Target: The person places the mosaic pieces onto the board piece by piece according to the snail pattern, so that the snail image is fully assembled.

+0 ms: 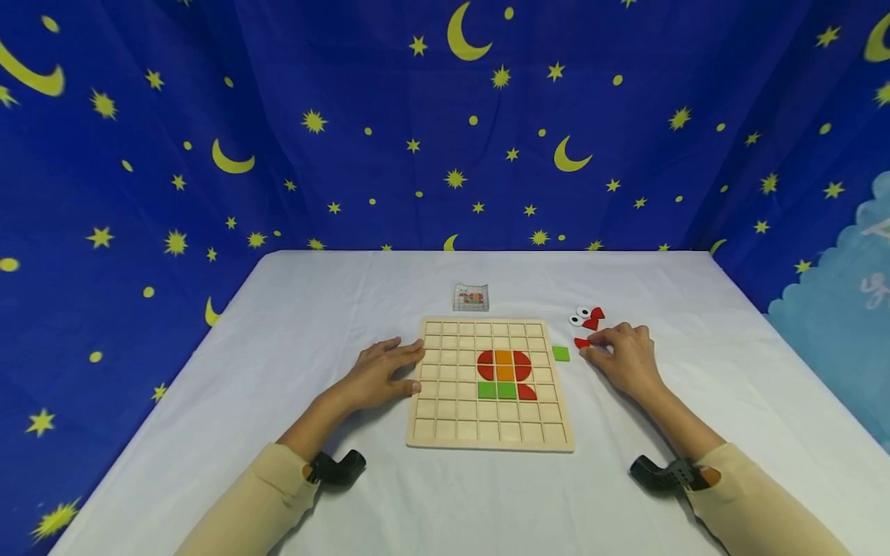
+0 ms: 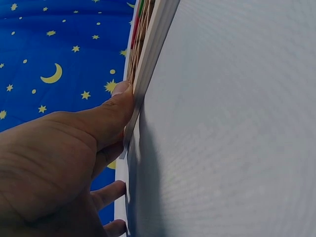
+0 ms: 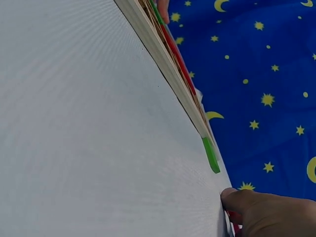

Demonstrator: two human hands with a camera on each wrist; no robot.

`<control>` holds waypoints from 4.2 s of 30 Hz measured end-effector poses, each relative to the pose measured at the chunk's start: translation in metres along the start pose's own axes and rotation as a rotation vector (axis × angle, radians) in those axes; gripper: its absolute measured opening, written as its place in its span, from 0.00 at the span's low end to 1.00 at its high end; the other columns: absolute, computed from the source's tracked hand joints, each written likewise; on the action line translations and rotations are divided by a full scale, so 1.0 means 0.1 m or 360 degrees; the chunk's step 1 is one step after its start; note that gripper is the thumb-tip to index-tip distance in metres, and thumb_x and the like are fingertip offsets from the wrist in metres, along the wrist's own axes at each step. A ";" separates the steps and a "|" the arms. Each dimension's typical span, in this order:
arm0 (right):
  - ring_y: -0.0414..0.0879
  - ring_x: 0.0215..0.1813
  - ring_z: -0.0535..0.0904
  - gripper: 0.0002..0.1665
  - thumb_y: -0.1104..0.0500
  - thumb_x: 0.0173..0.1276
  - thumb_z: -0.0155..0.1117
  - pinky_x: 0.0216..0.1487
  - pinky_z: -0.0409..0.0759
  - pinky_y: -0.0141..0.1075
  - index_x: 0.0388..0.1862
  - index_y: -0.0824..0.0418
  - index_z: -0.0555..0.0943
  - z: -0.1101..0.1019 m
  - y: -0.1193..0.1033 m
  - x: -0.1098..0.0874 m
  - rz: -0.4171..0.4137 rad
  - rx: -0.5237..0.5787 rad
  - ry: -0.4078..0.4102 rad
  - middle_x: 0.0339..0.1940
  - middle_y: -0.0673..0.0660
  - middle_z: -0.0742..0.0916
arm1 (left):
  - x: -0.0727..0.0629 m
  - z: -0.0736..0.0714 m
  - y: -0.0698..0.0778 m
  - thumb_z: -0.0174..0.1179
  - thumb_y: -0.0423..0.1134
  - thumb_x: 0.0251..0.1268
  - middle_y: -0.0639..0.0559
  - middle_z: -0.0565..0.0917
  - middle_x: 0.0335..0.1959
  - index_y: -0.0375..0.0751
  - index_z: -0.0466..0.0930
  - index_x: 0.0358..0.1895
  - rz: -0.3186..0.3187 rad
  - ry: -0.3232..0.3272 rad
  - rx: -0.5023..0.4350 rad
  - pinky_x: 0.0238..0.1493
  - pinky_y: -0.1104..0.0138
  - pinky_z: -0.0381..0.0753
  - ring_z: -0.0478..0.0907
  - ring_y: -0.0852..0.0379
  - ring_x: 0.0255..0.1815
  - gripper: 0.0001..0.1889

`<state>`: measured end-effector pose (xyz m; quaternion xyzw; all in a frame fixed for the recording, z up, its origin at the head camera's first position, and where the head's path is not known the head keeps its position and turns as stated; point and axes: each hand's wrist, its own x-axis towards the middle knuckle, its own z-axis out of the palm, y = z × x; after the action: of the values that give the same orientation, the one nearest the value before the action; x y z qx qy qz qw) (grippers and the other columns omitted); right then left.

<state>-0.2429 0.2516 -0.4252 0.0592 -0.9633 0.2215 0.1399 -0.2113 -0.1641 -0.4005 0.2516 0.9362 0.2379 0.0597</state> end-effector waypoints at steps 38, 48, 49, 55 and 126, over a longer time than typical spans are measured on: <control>0.42 0.39 0.63 0.15 0.49 0.49 0.76 0.41 0.62 0.36 0.34 0.54 0.87 0.42 -1.28 -0.43 -0.0662 0.0251 -0.0033 0.30 0.48 0.78 | 0.00 0.01 0.01 0.60 0.50 0.62 0.49 0.62 0.73 0.41 0.64 0.69 -0.0009 0.0003 -0.0015 0.69 0.38 0.47 0.50 0.36 0.75 0.33; 0.43 0.38 0.62 0.16 0.47 0.47 0.77 0.42 0.63 0.37 0.32 0.53 0.86 0.53 -1.41 -0.40 -0.0796 0.0172 0.0059 0.31 0.48 0.77 | -0.01 0.00 0.00 0.61 0.49 0.61 0.47 0.62 0.73 0.40 0.65 0.68 0.0021 0.0016 -0.0022 0.69 0.37 0.46 0.50 0.35 0.75 0.33; 0.43 0.38 0.63 0.16 0.46 0.47 0.77 0.43 0.64 0.37 0.32 0.53 0.86 0.53 -1.42 -0.39 -0.0805 0.0170 0.0065 0.31 0.48 0.77 | -0.01 0.00 0.01 0.61 0.48 0.61 0.48 0.62 0.73 0.41 0.65 0.68 0.0014 0.0009 -0.0019 0.69 0.37 0.46 0.50 0.35 0.75 0.33; 0.45 0.38 0.64 0.15 0.45 0.48 0.76 0.43 0.65 0.39 0.30 0.52 0.86 0.55 -1.46 -0.38 -0.0819 0.0096 0.0074 0.31 0.49 0.77 | -0.01 0.01 0.01 0.60 0.49 0.62 0.49 0.62 0.73 0.42 0.65 0.69 0.0004 0.0004 0.0006 0.69 0.37 0.47 0.50 0.36 0.75 0.33; 0.54 0.45 0.64 0.20 0.54 0.54 0.72 0.44 0.57 0.43 0.45 0.61 0.84 0.09 -0.11 0.00 -0.0281 0.0103 -0.0131 0.37 0.59 0.79 | -0.01 0.00 0.01 0.61 0.49 0.62 0.50 0.62 0.73 0.43 0.64 0.69 -0.0018 0.0005 -0.0021 0.70 0.37 0.46 0.50 0.37 0.75 0.33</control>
<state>-0.2427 0.2378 -0.4283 0.1574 -0.9515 0.2367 0.1173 -0.2101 -0.1637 -0.4004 0.2454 0.9362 0.2440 0.0611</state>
